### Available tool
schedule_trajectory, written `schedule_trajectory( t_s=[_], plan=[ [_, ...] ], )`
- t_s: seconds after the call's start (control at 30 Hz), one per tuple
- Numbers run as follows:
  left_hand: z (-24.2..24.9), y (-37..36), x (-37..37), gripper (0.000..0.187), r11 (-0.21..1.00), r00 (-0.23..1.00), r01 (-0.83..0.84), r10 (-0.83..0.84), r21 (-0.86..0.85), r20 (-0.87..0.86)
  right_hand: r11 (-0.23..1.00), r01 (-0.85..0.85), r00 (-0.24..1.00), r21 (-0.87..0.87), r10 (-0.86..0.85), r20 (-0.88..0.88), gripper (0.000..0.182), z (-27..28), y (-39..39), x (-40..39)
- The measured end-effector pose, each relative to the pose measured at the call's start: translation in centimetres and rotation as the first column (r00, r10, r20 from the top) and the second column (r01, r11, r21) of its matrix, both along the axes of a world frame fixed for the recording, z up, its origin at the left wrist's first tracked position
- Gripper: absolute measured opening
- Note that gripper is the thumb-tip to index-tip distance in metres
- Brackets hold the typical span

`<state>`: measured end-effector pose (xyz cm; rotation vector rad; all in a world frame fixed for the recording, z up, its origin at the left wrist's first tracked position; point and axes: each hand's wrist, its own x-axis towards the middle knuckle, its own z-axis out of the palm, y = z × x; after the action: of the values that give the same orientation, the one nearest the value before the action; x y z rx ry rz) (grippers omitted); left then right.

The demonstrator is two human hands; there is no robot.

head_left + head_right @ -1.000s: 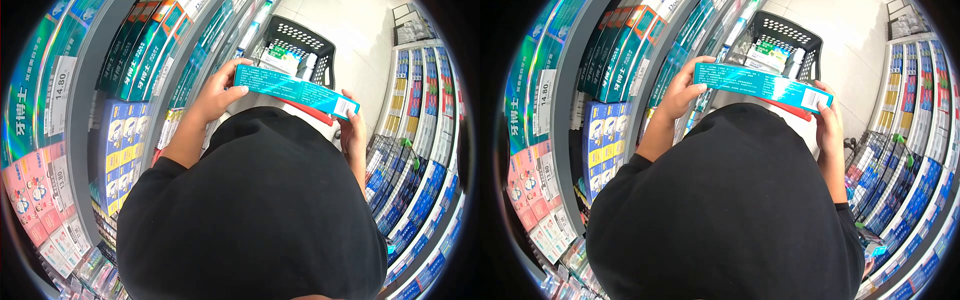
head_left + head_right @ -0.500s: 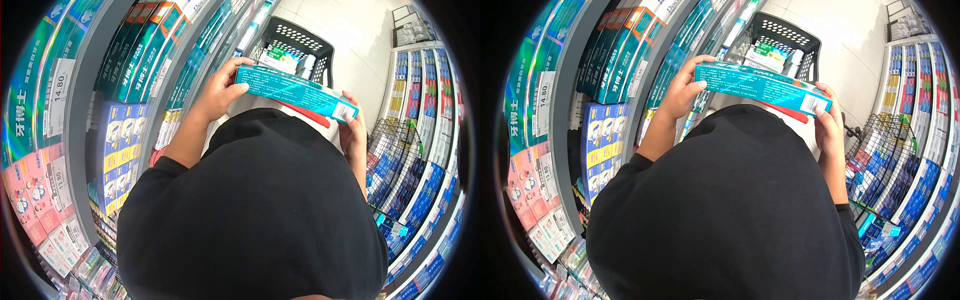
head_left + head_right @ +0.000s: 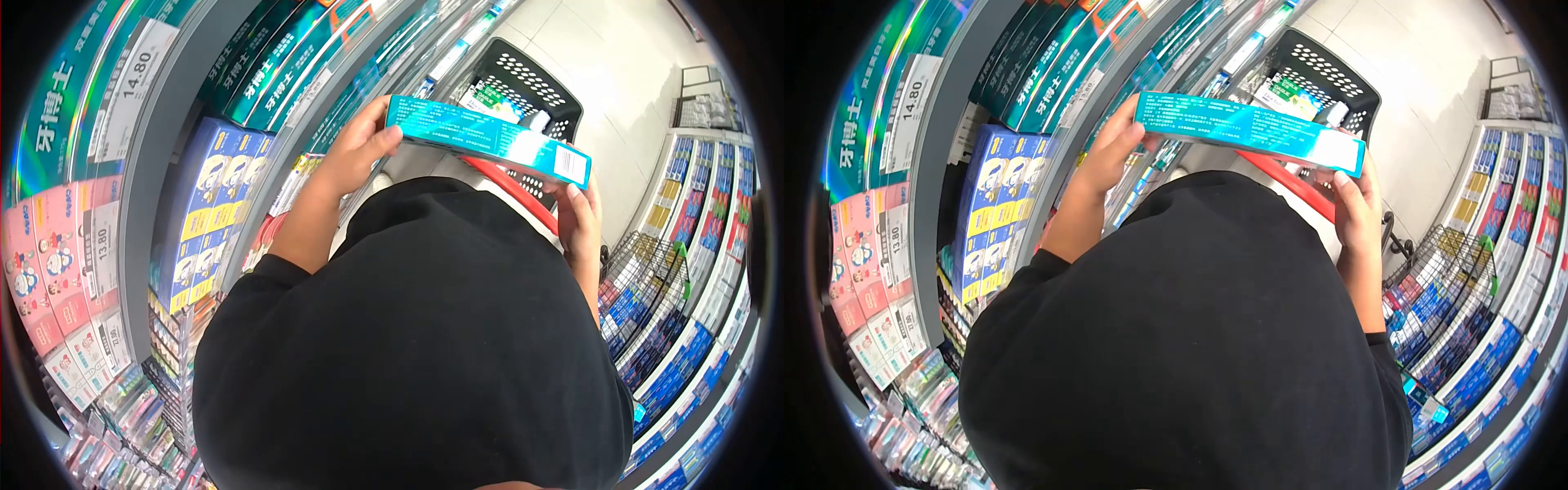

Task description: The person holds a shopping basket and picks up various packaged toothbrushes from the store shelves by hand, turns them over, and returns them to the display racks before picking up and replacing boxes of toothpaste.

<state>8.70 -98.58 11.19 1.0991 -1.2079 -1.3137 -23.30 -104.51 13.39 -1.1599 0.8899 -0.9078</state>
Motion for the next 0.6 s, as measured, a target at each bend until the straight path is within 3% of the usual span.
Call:
schedule_trajectory(
  t_s=[0.1, 0.2, 0.23, 0.33, 0.37, 0.6],
  plan=[
    [0.7, 0.9, -1.1, 0.041, 0.994, 0.963, -0.104, 0.098, -0.013, -0.251, 0.997, 0.064, 0.998, 0.053, -0.065, 0.010, 0.038, -1.5, -1.2, -1.0],
    [0.8, 1.2, 0.8, 0.033, 0.972, 0.991, -0.030, 0.060, 0.233, -0.122, 0.989, 0.088, 0.987, 0.116, -0.071, -0.144, 0.040, -2.0, -2.6, -1.2],
    [0.9, 1.2, 0.4, 0.032, 0.974, 0.995, -0.083, 0.092, 0.213, -0.034, 0.982, 0.118, 0.968, 0.148, -0.081, -0.237, 0.042, -1.8, -2.8, -1.0],
    [-0.1, 1.5, 0.6, 0.035, 0.948, 0.991, -0.110, 0.128, 0.300, -0.040, 0.962, 0.150, 0.974, 0.228, -0.104, -0.202, 0.036, 0.3, -1.9, 1.5],
    [-0.2, 1.6, 0.5, 0.036, 0.943, 0.986, -0.140, 0.159, 0.300, -0.039, 0.961, 0.067, 0.972, 0.270, -0.002, -0.236, 0.038, -0.2, -2.2, 0.8],
    [-0.1, 1.6, 0.0, 0.039, 0.929, 0.975, -0.208, 0.221, 0.307, -0.007, 0.958, 0.092, 0.969, 0.273, -0.024, -0.245, 0.040, -0.5, -1.7, 1.2]
  ],
)
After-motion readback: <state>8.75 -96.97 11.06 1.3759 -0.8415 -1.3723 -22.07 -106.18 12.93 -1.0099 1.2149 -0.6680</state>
